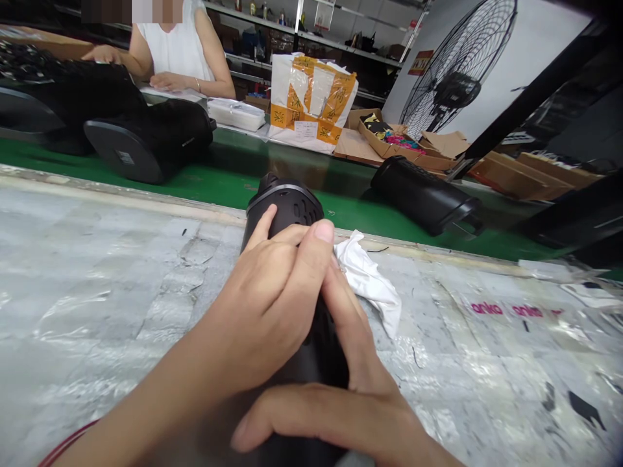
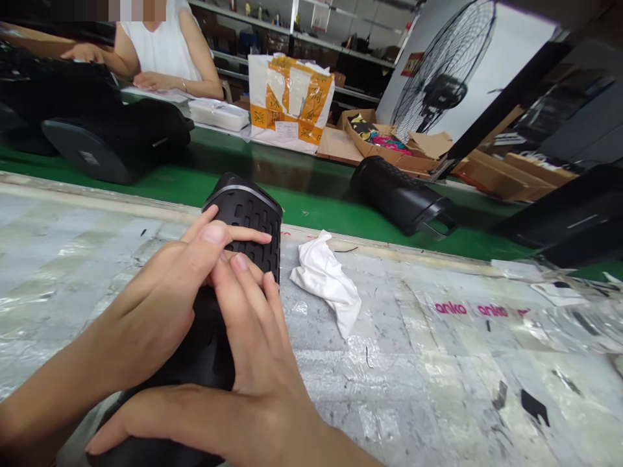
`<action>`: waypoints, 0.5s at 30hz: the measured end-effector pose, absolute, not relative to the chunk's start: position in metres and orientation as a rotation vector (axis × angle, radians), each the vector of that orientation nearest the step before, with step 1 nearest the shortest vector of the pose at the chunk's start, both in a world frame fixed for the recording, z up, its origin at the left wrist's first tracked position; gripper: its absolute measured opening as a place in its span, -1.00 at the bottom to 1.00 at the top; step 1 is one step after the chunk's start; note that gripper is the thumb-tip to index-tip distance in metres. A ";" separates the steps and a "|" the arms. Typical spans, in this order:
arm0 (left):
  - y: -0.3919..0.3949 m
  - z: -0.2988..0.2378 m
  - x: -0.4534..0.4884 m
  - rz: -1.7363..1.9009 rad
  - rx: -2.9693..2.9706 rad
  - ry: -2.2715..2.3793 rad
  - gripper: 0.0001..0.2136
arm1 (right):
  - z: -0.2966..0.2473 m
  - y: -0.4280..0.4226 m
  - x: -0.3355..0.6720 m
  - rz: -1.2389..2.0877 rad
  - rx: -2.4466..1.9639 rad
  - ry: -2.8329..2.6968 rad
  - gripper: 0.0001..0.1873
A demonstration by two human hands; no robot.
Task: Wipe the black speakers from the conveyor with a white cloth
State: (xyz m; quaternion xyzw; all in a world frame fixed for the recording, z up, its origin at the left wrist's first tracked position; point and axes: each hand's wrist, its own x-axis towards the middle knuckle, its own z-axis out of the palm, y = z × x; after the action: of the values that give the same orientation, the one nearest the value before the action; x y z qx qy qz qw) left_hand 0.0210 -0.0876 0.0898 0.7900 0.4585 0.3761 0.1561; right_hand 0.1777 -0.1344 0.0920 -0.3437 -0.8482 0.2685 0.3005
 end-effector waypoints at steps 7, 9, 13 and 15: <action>-0.087 0.093 0.022 1.054 2.254 1.307 -0.57 | 0.090 -0.135 0.177 0.691 -0.904 -2.241 -0.67; -0.086 0.093 0.022 1.038 2.255 1.299 -0.56 | 0.090 -0.135 0.178 0.679 -0.897 -2.242 -0.66; -0.087 0.091 0.022 1.053 2.259 1.289 -0.56 | 0.085 -0.135 0.180 0.702 -0.887 -2.245 -0.62; -0.087 0.091 0.022 1.060 2.260 1.299 -0.57 | 0.081 -0.134 0.179 0.688 -0.891 -2.232 -0.63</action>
State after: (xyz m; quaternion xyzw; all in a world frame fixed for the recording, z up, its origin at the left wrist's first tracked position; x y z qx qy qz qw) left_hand 0.0221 -0.0866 0.0911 0.7924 0.4555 0.3715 0.1628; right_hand 0.1792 -0.1340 0.0813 -0.3382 -0.8473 0.2613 0.3152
